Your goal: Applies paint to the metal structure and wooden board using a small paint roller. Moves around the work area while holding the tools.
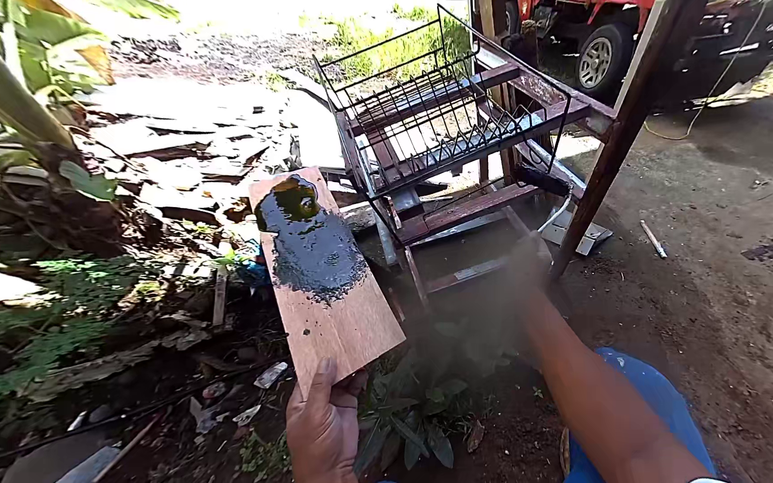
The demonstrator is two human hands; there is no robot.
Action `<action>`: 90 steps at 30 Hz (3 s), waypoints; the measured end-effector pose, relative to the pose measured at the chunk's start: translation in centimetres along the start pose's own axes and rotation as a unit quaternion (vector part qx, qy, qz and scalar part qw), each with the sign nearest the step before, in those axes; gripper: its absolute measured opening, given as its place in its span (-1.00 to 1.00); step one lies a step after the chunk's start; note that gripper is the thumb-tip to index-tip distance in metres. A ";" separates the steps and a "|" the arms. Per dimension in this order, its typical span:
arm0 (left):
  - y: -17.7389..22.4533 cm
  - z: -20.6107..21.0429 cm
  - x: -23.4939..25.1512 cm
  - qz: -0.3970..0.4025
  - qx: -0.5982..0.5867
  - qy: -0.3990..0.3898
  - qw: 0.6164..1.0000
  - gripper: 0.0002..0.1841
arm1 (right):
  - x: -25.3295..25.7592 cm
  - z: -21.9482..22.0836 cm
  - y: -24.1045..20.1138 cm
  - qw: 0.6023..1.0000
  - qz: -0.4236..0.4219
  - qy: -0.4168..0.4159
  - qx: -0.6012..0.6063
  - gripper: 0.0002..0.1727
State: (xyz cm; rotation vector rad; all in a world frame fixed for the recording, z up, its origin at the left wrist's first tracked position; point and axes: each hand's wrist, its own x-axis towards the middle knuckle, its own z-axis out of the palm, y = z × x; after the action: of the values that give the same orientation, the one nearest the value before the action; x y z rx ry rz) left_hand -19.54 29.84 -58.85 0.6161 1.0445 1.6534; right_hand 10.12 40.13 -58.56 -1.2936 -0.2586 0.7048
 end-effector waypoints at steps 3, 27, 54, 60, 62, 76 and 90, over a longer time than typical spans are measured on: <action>-0.2 0.1 0.1 0.002 0.003 0.003 1.000 -0.78 | -1.4 -0.4 0.0 0.997 0.044 -0.005 0.062 -0.50; -0.1 0.3 -0.2 -0.004 -0.015 -0.006 1.000 -0.78 | -2.1 -1.7 -1.1 0.990 0.018 0.020 0.136 -0.55; -0.3 0.2 0.3 -0.012 -0.023 -0.004 1.000 -0.78 | -0.1 -3.4 -2.0 0.951 -0.145 -0.131 -0.240 -0.54; -0.4 0.0 0.7 -0.010 -0.028 -0.002 1.000 -0.77 | 1.1 -5.2 -3.3 0.954 -0.146 -0.160 -0.206 -0.59; -0.4 -0.1 0.8 -0.011 -0.028 -0.003 1.000 -0.76 | 0.9 -5.3 -3.8 0.958 -0.122 -0.188 -0.181 -0.62; 0.1 0.6 0.3 -0.019 -0.030 0.006 0.999 -0.78 | 2.5 -3.0 -9.4 0.939 -0.063 -0.218 -0.259 -0.66; 0.1 -3.4 -11.0 -0.019 -0.012 0.027 0.999 -0.70 | -14.2 3.3 -3.4 0.813 0.136 -0.533 -0.191 -0.63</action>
State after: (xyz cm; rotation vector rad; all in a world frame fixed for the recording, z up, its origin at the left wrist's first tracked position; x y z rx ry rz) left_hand -18.73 18.37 -59.41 0.5350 1.0671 1.6545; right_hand -1.47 33.80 -51.56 -1.1843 -1.1948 1.6642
